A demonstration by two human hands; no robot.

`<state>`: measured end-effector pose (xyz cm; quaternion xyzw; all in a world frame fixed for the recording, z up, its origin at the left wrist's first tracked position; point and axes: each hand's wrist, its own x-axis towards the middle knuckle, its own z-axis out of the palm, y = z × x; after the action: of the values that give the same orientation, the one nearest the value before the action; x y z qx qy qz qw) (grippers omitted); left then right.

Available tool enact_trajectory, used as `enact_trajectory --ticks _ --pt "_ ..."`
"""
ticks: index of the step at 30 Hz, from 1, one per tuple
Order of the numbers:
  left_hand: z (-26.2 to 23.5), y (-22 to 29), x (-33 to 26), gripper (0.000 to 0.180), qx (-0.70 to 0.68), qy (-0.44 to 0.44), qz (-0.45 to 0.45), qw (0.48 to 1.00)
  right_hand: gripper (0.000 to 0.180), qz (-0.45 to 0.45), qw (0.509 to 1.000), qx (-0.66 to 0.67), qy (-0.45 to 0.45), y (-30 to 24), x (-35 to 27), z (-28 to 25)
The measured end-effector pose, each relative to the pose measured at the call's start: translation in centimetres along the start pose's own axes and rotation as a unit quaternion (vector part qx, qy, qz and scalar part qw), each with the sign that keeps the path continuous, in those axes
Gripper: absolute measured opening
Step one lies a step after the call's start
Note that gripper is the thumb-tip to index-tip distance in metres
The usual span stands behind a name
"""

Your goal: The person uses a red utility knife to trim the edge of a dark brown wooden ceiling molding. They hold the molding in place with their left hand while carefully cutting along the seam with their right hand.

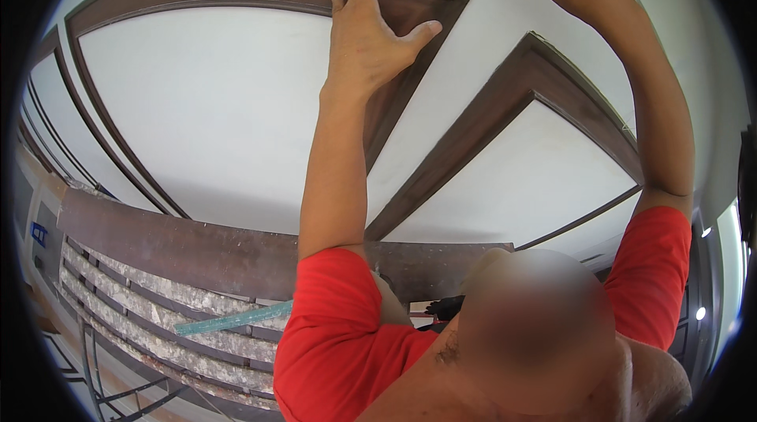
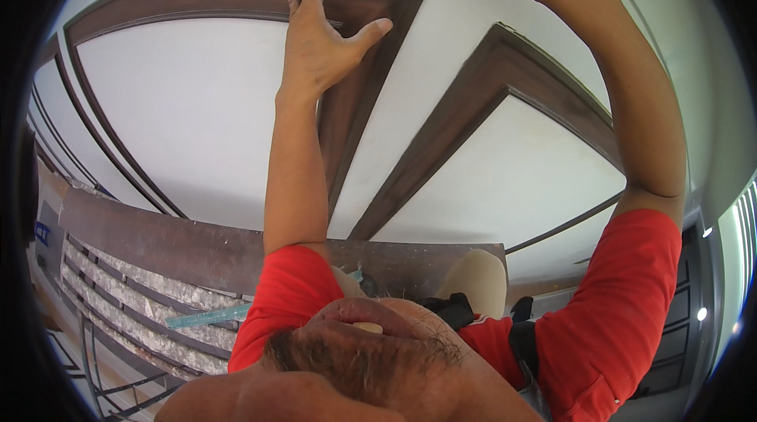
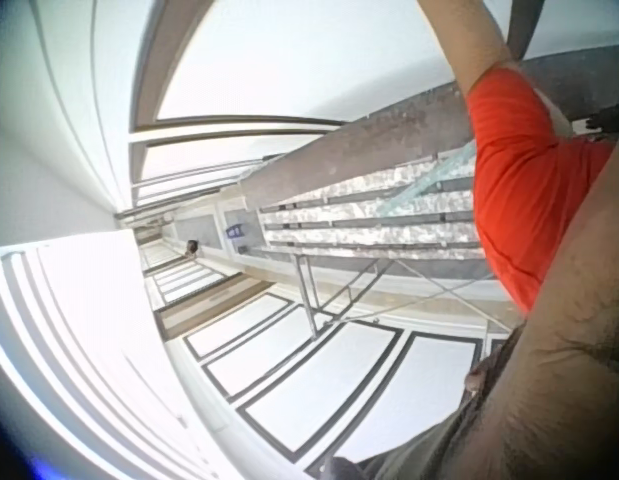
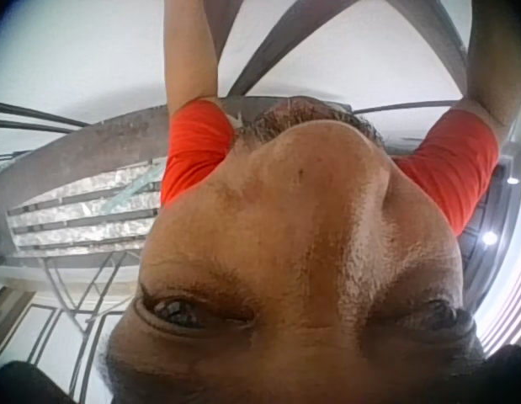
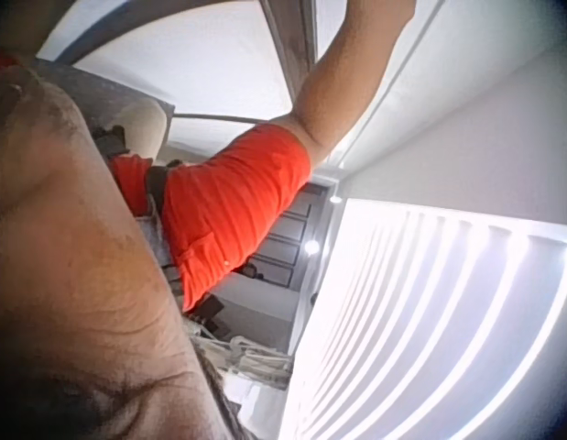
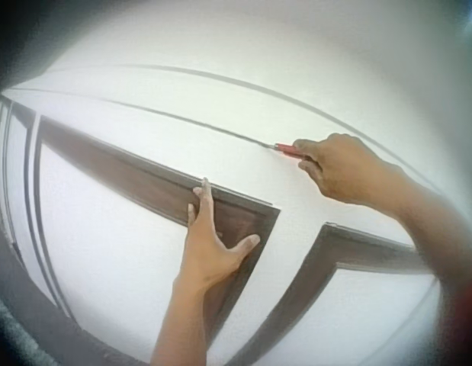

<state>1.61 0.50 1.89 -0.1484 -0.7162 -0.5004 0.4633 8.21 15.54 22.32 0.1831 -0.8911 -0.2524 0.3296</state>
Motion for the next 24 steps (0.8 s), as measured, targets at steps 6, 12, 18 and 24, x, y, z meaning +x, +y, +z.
enact_trajectory --ticks 6,12,18,24 --pt "0.3 1.0 0.2 0.13 -0.011 -0.031 -0.057 0.998 0.029 -0.032 0.998 0.019 0.049 0.6 -0.8 0.5" --pt "0.5 0.2 -0.1 0.132 -0.004 -0.01 -0.002 1.0 0.031 0.006 0.999 -0.049 0.007 2.2 -0.5 2.1" --pt "-0.1 0.6 -0.2 0.132 -0.011 -0.032 -0.037 0.999 0.031 -0.033 0.997 -0.065 0.039 2.2 -2.6 1.6" --pt "-1.2 1.5 0.2 0.134 -0.052 -0.07 -0.085 0.993 0.029 0.006 0.998 -0.055 0.026 2.9 -3.0 0.6"
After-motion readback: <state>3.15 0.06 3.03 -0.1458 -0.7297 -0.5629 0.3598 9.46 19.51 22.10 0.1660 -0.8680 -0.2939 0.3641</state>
